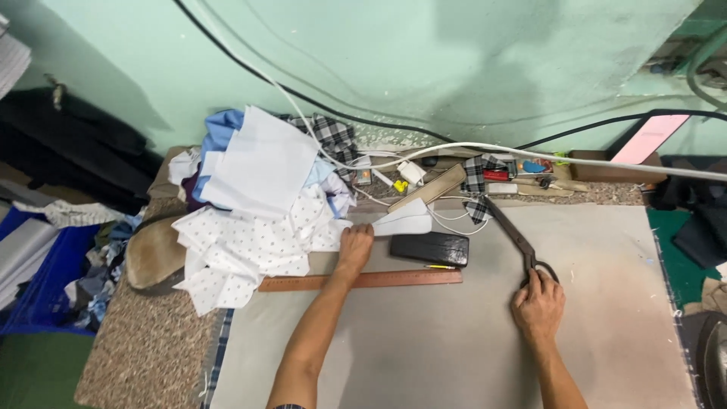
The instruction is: The person uses large shears to cut a white patterned fabric piece on a work table. They then place a blue fabric piece on the table, position the white cut piece on top, and use a steam iron to press the layers together.
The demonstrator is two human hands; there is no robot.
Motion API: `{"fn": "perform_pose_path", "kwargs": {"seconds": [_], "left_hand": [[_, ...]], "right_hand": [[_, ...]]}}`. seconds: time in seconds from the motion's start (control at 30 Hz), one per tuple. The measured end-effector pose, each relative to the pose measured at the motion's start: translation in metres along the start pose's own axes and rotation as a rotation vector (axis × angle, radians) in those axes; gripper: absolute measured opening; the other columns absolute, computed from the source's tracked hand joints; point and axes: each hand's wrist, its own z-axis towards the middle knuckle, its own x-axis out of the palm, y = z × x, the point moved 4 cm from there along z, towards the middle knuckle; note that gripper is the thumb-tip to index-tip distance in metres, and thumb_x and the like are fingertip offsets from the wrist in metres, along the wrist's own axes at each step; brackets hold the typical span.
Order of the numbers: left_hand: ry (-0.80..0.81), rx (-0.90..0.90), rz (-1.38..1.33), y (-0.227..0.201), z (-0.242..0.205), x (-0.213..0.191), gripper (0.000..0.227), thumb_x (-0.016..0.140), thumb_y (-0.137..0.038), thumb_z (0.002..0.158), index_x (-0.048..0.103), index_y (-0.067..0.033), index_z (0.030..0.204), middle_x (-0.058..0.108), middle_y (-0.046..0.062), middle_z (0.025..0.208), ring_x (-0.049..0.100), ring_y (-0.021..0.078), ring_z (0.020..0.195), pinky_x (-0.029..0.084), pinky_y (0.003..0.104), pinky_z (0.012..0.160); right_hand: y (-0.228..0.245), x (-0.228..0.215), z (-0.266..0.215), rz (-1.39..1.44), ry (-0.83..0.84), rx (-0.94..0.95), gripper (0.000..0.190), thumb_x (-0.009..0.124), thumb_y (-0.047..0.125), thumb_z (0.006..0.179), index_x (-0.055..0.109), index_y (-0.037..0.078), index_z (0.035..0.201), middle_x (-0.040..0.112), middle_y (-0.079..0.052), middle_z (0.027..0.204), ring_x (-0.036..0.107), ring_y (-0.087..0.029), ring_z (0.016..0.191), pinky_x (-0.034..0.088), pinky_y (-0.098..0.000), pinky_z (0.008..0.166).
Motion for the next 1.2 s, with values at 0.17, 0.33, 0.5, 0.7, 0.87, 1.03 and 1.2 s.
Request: {"fn": "perform_pose_path", "kwargs": {"seconds": [0.17,0.33,0.5,0.7,0.87,1.03,1.2], "left_hand": [[-0.020,0.036,-0.241,0.021,0.063,-0.050,0.045,0.065,0.003,0.072,0.063,-0.0071,0.116,0.072,0.010,0.076,0.071,0.0331,0.063,0.055,0.048,0.055],[-0.139,0.103,-0.359,0.007,0.125,-0.133,0.057,0.075,0.011,0.074,0.056,-0.0031,0.126,0.072,0.013,0.082,0.068,0.0265,0.063,0.059,0.042,0.060],[0.251,0.229,-0.197,-0.027,0.137,-0.119,0.069,0.042,-0.044,0.107,0.017,-0.0143,0.164,0.021,0.012,0.169,0.022,0.0284,0.155,0.018,0.049,0.126],[0.251,0.214,-0.036,0.041,0.089,-0.095,0.060,0.056,-0.055,0.097,0.061,-0.0094,0.136,0.064,0.018,0.139,0.049,0.0382,0.141,0.023,0.055,0.125],[0.462,0.181,0.198,0.135,0.023,-0.046,0.050,0.063,-0.021,0.091,0.055,-0.0018,0.136,0.051,0.018,0.147,0.039,0.0329,0.147,0.031,0.045,0.124],[0.255,0.272,0.296,0.185,-0.002,-0.057,0.040,0.066,0.002,0.080,0.063,-0.0098,0.117,0.066,0.015,0.107,0.059,0.0326,0.111,0.021,0.053,0.129],[-0.158,0.293,0.084,0.204,-0.013,-0.082,0.031,0.066,0.012,0.071,0.062,-0.0033,0.097,0.060,0.018,0.096,0.055,0.0374,0.104,0.035,0.057,0.122]], "right_hand": [[-0.001,0.004,0.002,-0.033,-0.001,0.016,0.051,0.059,0.013,0.083,0.073,0.010,0.132,0.069,-0.010,0.127,0.062,-0.033,0.104,0.053,-0.0432,0.091],[-0.002,0.005,0.001,-0.025,0.004,0.037,0.047,0.059,0.011,0.086,0.074,0.011,0.131,0.070,-0.008,0.129,0.063,-0.032,0.105,0.053,-0.0422,0.093],[0.004,-0.002,0.003,-0.008,-0.021,0.023,0.045,0.060,0.008,0.087,0.075,0.008,0.129,0.071,-0.009,0.129,0.064,-0.031,0.107,0.054,-0.0418,0.098],[0.001,0.003,0.000,-0.012,-0.035,0.011,0.047,0.059,0.008,0.085,0.076,0.008,0.129,0.072,-0.008,0.130,0.064,-0.030,0.108,0.054,-0.0420,0.097],[0.001,0.002,0.002,-0.035,-0.055,-0.049,0.047,0.061,0.008,0.084,0.077,0.006,0.128,0.073,-0.011,0.126,0.066,-0.030,0.104,0.055,-0.0411,0.094],[-0.003,0.008,-0.004,-0.028,-0.006,-0.024,0.050,0.059,0.011,0.085,0.076,0.007,0.131,0.073,-0.008,0.129,0.064,-0.030,0.105,0.054,-0.0413,0.096],[-0.005,0.012,-0.007,-0.058,0.013,-0.006,0.050,0.059,0.011,0.087,0.077,0.008,0.133,0.074,-0.006,0.131,0.066,-0.026,0.112,0.052,-0.0380,0.103]]}}
